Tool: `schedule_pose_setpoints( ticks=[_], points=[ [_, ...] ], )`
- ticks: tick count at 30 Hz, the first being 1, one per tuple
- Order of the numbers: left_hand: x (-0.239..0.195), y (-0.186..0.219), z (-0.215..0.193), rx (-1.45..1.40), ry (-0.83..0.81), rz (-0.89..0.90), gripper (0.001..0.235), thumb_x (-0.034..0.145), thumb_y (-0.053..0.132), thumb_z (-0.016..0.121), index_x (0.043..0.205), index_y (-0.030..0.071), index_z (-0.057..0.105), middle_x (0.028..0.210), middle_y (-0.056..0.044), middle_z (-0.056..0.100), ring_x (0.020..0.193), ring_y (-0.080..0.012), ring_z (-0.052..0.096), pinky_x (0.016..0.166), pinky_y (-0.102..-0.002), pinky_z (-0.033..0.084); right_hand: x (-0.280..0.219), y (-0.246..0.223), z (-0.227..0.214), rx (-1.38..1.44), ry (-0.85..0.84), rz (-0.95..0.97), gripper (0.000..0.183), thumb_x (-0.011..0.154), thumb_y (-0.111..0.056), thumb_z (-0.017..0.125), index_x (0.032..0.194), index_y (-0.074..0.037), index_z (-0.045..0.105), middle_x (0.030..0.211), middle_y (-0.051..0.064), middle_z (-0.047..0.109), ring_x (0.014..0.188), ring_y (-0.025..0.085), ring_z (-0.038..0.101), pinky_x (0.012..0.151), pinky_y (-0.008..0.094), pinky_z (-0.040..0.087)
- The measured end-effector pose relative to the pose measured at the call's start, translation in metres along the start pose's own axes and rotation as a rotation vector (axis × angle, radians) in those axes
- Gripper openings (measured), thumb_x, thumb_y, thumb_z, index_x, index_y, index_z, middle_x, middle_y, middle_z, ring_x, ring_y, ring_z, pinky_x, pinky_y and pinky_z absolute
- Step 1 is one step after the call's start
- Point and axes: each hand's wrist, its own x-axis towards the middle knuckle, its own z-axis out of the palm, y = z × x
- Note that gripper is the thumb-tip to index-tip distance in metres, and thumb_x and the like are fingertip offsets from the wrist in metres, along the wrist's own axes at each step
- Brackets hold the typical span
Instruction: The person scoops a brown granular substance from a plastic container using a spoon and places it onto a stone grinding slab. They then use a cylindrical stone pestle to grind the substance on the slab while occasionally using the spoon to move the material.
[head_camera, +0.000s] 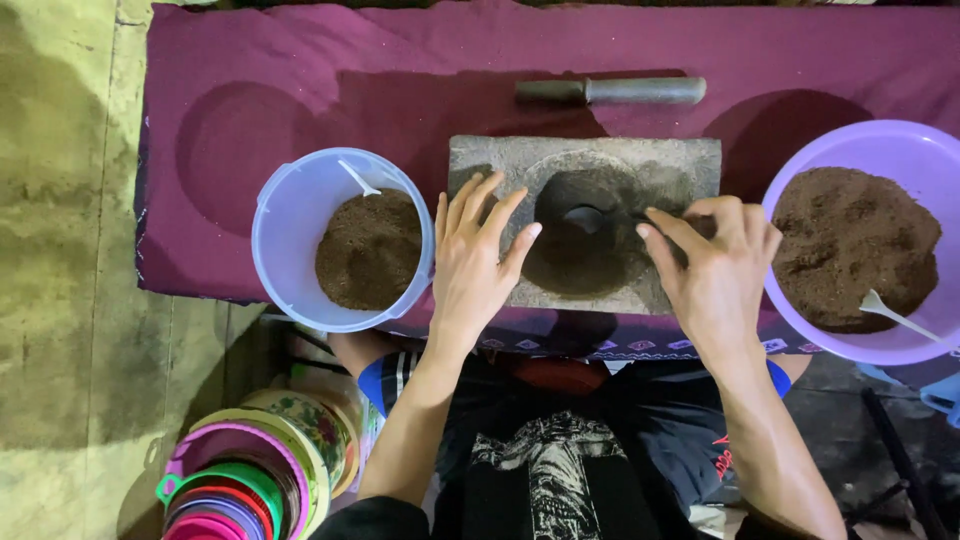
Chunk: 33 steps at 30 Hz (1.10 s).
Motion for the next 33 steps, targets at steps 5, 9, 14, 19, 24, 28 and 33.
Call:
schedule_pose_setpoints(
  ticks=[5,9,14,19,24,28,33],
  points=[
    [0.001,0.002,-0.006,-0.016,-0.031,-0.042,0.038,0.104,0.033,0.062,0.133,0.009,0.068,0.153,-0.023,0.045,0.147,-0.0477,0.037,0.116,-0.069,0.03,0.013,-0.018,0.01,0.155,-0.165,-0.118,0.019,0.103,-0.031,0.072,0.119,-0.023,0.078,0.09,-0.005,0.063,0.099,0.02,0.065,0.086,0.037,0.039],
    [-0.001,-0.003,0.0,0.015,-0.044,-0.041,0.041,0.104,0.037,0.061,0.133,0.01,0.069,0.15,-0.024,0.051,0.148,-0.0466,0.038,0.117,-0.069,0.028,0.016,-0.025,0.007,0.162,-0.229,-0.157,0.019,0.106,-0.027,0.066,0.12,-0.02,0.076,0.086,-0.003,0.068,0.1,0.021,0.068,0.087,0.035,0.042],
    [-0.003,-0.008,0.006,0.026,-0.034,-0.034,0.045,0.105,0.045,0.055,0.137,0.015,0.065,0.148,-0.021,0.054,0.146,-0.0423,0.045,0.117,-0.068,0.03,0.02,-0.012,0.0,0.066,-0.168,-0.181,0.02,0.112,-0.023,0.063,0.127,-0.02,0.075,0.094,-0.004,0.068,0.105,0.018,0.062,0.089,0.033,0.037],
    [-0.004,-0.01,0.007,-0.011,-0.03,-0.031,0.046,0.105,0.046,0.054,0.139,0.016,0.064,0.151,-0.02,0.053,0.145,-0.0424,0.047,0.116,-0.069,0.031,0.026,-0.025,0.002,0.207,-0.252,-0.194,0.018,0.109,-0.022,0.062,0.121,-0.021,0.077,0.095,-0.004,0.072,0.106,0.02,0.063,0.085,0.033,0.038],
    [-0.004,-0.011,0.006,-0.006,-0.011,-0.034,0.046,0.105,0.047,0.055,0.139,0.016,0.063,0.15,-0.019,0.055,0.143,-0.0419,0.049,0.115,-0.07,0.032,0.024,-0.008,-0.004,0.249,-0.296,-0.215,0.02,0.108,-0.022,0.061,0.122,-0.021,0.075,0.102,-0.002,0.075,0.106,0.022,0.063,0.084,0.034,0.039],
    [-0.004,-0.011,0.007,-0.031,-0.009,-0.027,0.044,0.105,0.044,0.055,0.138,0.015,0.064,0.147,-0.02,0.056,0.142,-0.0419,0.05,0.116,-0.069,0.031,0.02,-0.004,0.007,0.197,-0.249,-0.222,0.02,0.109,-0.026,0.06,0.121,-0.022,0.075,0.1,-0.005,0.075,0.102,0.019,0.064,0.083,0.031,0.041],
    [-0.003,-0.011,0.005,-0.028,-0.014,-0.026,0.044,0.105,0.043,0.056,0.137,0.015,0.064,0.147,-0.019,0.057,0.142,-0.0412,0.051,0.116,-0.069,0.031,0.018,-0.002,0.001,0.136,-0.257,-0.243,0.019,0.109,-0.027,0.061,0.119,-0.022,0.076,0.094,-0.003,0.076,0.103,0.019,0.065,0.085,0.031,0.042]
  ],
)
